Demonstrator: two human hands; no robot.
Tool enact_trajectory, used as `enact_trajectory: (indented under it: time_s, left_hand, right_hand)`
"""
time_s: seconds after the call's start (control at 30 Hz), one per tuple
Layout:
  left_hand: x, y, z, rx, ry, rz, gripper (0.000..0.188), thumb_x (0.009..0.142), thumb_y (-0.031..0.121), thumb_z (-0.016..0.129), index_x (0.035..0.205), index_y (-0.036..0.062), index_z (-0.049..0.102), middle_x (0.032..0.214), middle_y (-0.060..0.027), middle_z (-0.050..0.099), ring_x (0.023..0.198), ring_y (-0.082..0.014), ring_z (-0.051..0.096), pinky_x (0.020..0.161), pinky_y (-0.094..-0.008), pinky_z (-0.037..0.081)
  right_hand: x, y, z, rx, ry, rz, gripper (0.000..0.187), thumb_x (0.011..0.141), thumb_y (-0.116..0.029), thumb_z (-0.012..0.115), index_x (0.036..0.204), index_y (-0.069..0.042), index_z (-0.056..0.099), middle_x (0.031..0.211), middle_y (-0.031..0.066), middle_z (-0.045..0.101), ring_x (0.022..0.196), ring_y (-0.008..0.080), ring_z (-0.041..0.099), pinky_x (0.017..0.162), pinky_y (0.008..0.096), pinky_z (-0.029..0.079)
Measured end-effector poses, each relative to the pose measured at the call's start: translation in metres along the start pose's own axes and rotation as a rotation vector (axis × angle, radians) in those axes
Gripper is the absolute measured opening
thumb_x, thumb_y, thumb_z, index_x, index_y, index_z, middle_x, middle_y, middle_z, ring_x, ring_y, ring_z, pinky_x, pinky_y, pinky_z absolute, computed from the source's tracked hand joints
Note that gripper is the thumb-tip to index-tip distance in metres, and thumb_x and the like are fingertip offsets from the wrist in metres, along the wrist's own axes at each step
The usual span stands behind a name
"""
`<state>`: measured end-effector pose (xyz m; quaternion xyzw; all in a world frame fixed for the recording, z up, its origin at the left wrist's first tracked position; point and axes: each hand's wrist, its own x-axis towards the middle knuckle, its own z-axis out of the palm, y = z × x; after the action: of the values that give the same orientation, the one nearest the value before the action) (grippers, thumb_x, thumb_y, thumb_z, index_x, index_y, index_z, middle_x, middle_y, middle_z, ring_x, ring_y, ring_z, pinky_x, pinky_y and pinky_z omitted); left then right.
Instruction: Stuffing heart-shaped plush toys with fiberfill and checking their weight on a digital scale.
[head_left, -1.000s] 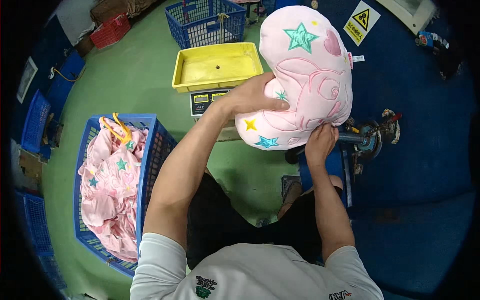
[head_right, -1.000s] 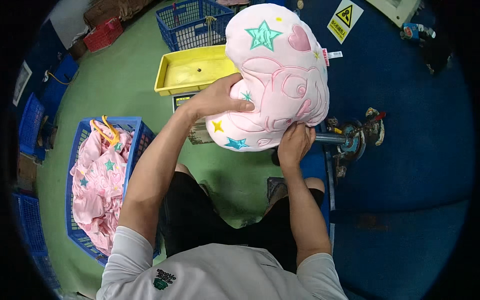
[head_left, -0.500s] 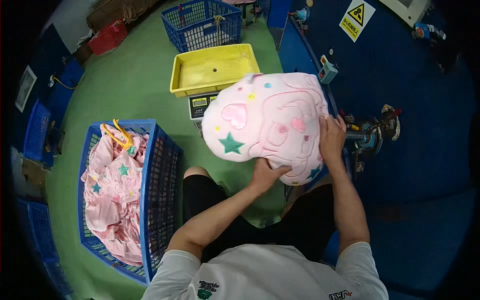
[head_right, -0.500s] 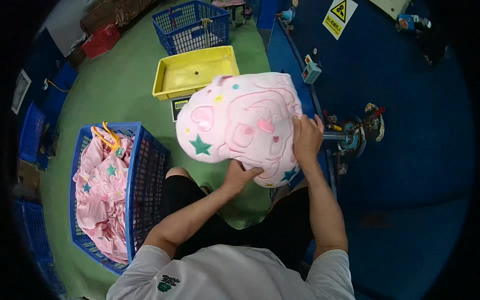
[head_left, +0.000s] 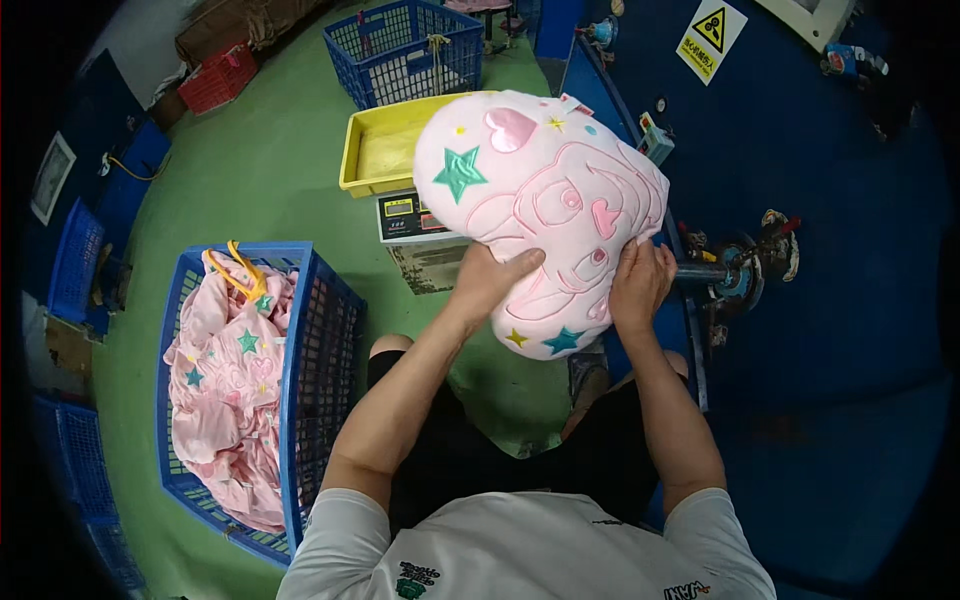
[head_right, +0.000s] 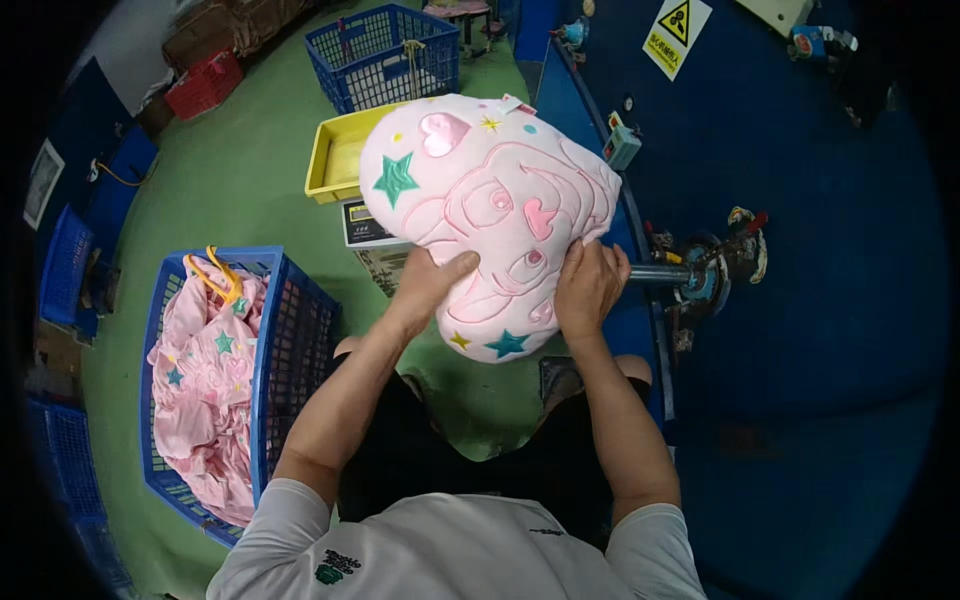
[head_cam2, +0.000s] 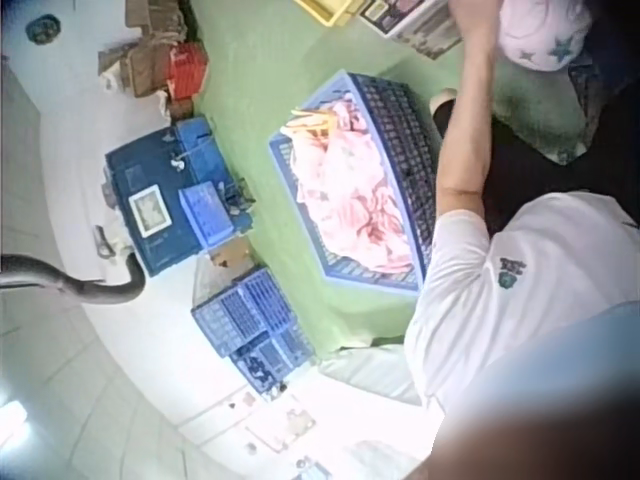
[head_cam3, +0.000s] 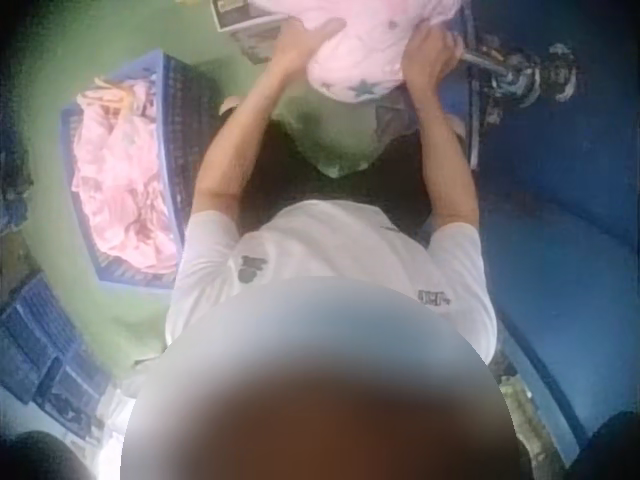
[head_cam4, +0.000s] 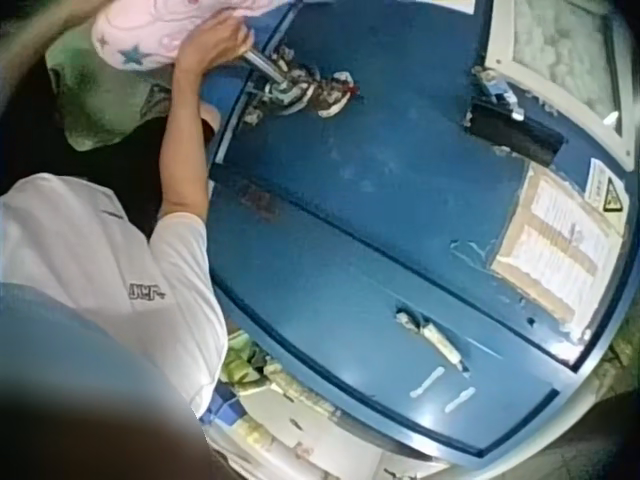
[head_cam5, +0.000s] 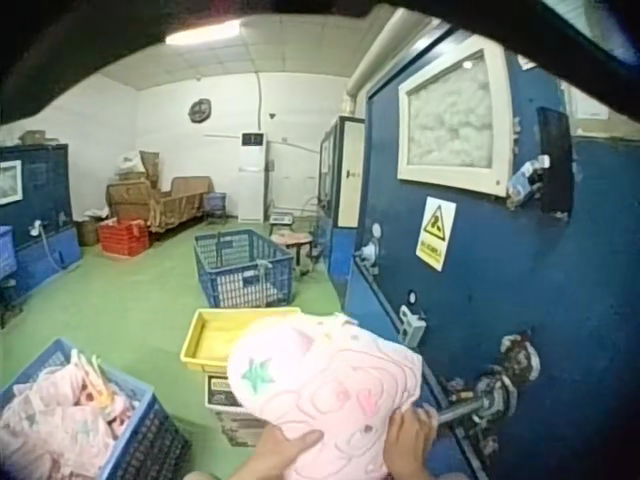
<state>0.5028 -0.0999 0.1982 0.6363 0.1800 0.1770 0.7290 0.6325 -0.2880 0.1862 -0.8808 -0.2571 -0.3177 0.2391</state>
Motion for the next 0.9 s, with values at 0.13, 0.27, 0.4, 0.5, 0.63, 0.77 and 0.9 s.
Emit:
enact_trajectory:
  time_s: [0.13, 0.27, 0.4, 0.5, 0.63, 0.77, 0.9]
  left_hand:
    - [0.018, 0.045, -0.013, 0.062, -0.107, 0.044, 0.058, 0.079, 0.014, 0.080, 0.127, -0.0092, 0.059, 0.110, -0.0225, 0.071, 0.089, -0.0271, 0.071, 0.075, -0.0319, 0.060]
    - [0.013, 0.039, -0.024, 0.123, -0.090, 0.114, 0.058, 0.078, 0.012, 0.080, 0.128, -0.0100, 0.059, 0.109, -0.0236, 0.071, 0.088, -0.0285, 0.072, 0.074, -0.0316, 0.061]
    - [-0.018, 0.004, -0.025, 0.094, 0.100, 0.042, 0.057, 0.077, 0.007, 0.077, 0.127, -0.0102, 0.058, 0.111, -0.0244, 0.070, 0.088, -0.0293, 0.072, 0.071, -0.0310, 0.061]
    - [-0.062, -0.047, -0.004, -0.066, 0.212, -0.043, 0.049, 0.080, 0.009, 0.077, 0.123, -0.0091, 0.061, 0.110, -0.0197, 0.070, 0.095, -0.0264, 0.068, 0.085, -0.0315, 0.056]
    - [-0.074, -0.058, 0.059, -0.052, 0.159, -0.109, 0.050, 0.081, 0.014, 0.080, 0.122, -0.0067, 0.062, 0.113, -0.0154, 0.070, 0.097, -0.0237, 0.066, 0.089, -0.0322, 0.053]
    - [-0.052, -0.052, 0.067, -0.199, 0.145, -0.123, 0.051, 0.083, 0.014, 0.079, 0.125, -0.0069, 0.061, 0.113, -0.0162, 0.070, 0.099, -0.0246, 0.067, 0.089, -0.0320, 0.053]
    - [-0.042, -0.028, 0.045, -0.291, 0.206, -0.157, 0.050, 0.086, 0.012, 0.077, 0.129, -0.0081, 0.059, 0.115, -0.0192, 0.069, 0.099, -0.0255, 0.067, 0.087, -0.0314, 0.055]
  right_hand:
    - [-0.005, -0.011, 0.008, -0.014, 0.088, -0.045, 0.019, 0.096, -0.014, 0.058, 0.082, -0.003, 0.061, 0.069, 0.0137, 0.061, 0.070, 0.0298, 0.058, 0.103, 0.0444, 0.040]
    - [-0.006, -0.019, 0.006, -0.006, 0.073, -0.070, 0.017, 0.095, -0.014, 0.060, 0.082, -0.003, 0.061, 0.071, 0.0135, 0.062, 0.072, 0.0301, 0.059, 0.101, 0.0441, 0.041]
    - [0.000, -0.014, 0.001, 0.037, 0.009, -0.114, 0.017, 0.094, -0.015, 0.061, 0.082, -0.003, 0.061, 0.074, 0.0136, 0.064, 0.075, 0.0304, 0.062, 0.098, 0.0435, 0.044]
    - [0.008, -0.011, -0.002, 0.170, -0.068, -0.241, 0.018, 0.095, -0.015, 0.060, 0.082, -0.003, 0.060, 0.077, 0.0141, 0.066, 0.078, 0.0309, 0.064, 0.094, 0.0424, 0.046]
    - [0.019, 0.033, -0.014, 0.119, -0.059, -0.235, 0.019, 0.097, -0.016, 0.059, 0.082, -0.003, 0.060, 0.077, 0.0148, 0.067, 0.079, 0.0316, 0.065, 0.091, 0.0414, 0.049]
    - [0.011, 0.043, -0.013, 0.062, -0.044, -0.178, 0.019, 0.098, -0.015, 0.057, 0.082, -0.004, 0.059, 0.077, 0.0152, 0.066, 0.077, 0.0319, 0.065, 0.092, 0.0417, 0.048]
    - [0.006, 0.021, -0.009, 0.036, -0.027, -0.166, 0.019, 0.098, -0.013, 0.057, 0.082, -0.004, 0.058, 0.075, 0.0160, 0.066, 0.075, 0.0316, 0.064, 0.090, 0.0413, 0.048]
